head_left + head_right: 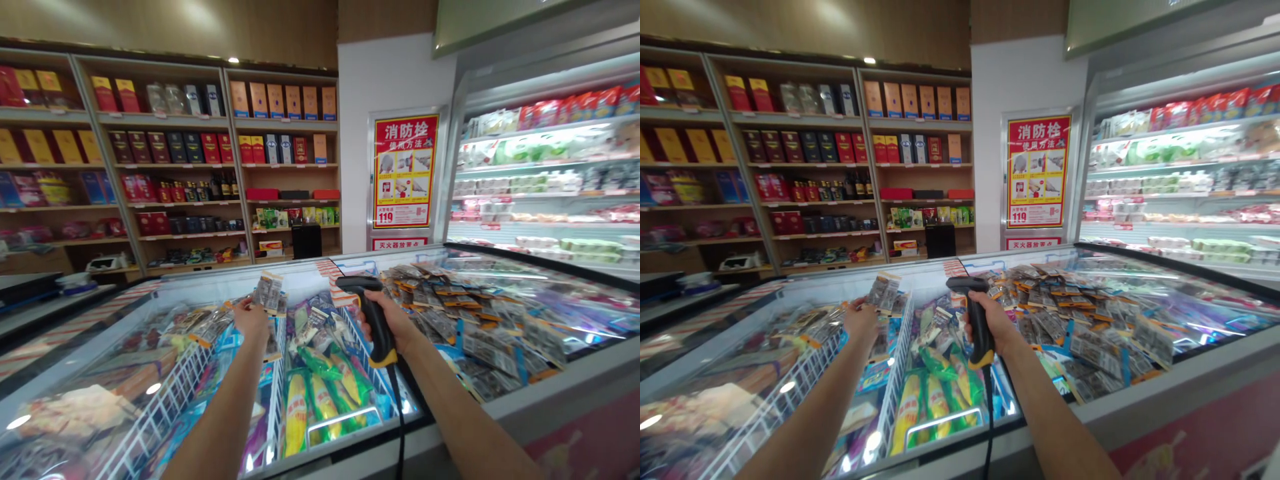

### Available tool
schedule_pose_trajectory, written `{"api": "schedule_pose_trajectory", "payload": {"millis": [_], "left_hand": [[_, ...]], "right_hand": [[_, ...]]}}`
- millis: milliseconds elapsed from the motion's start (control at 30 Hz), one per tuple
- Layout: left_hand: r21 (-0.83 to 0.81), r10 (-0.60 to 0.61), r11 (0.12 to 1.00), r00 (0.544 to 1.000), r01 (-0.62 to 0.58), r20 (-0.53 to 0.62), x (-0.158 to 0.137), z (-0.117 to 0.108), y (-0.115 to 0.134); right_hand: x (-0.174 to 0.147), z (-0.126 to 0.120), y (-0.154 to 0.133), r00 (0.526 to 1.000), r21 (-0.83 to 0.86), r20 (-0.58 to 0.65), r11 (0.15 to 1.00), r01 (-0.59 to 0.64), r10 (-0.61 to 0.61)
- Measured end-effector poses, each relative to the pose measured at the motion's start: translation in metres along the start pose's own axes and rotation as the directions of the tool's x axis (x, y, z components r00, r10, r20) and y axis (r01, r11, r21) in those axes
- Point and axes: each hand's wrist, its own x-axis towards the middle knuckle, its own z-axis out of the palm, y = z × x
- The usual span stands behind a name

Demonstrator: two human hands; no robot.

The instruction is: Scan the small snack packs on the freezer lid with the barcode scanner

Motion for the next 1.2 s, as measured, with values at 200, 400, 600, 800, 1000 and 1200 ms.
{"api": "schedule_pose_trajectory", "payload": {"millis": [200,400,600,800,1000,1200], "left_hand": [[0.423,0.254,0.865,0.963,-0.269,0.092,-0.006,-0.021,0.017],[0.624,0.259,0.283,0.684,-0.728,0.682,-0.041,-0.009,0.011],[0.697,0.163,0.093,0.701,-0.711,0.694,-0.021,-0.012,0.0],[0.763,0.172,0.096,0.766,-0.639,0.62,-0.013,-0.002,0.016],[0.525,0.224,0.265,0.581,-0.809,0.783,-0.083,0.065,0.028],[0.299,0.178,0.441,0.409,-0.846,0.895,-0.149,0.134,0.012]], "right_hand": [[-0.005,-0.035,-0.02,0.991,0.011,-0.091,0.995,0.095,-0.094],[-0.009,-0.056,-0.026,0.981,0.041,-0.166,0.993,0.109,-0.101],[-0.006,-0.064,-0.024,0.983,0.05,-0.14,0.99,0.13,-0.122],[-0.009,-0.069,-0.033,0.972,0.039,-0.188,0.988,0.152,-0.142],[-0.014,-0.082,-0.046,0.946,0.019,-0.296,0.989,0.146,-0.134],[-0.015,-0.093,-0.045,0.921,0.051,-0.345,0.976,0.21,-0.18]]}}
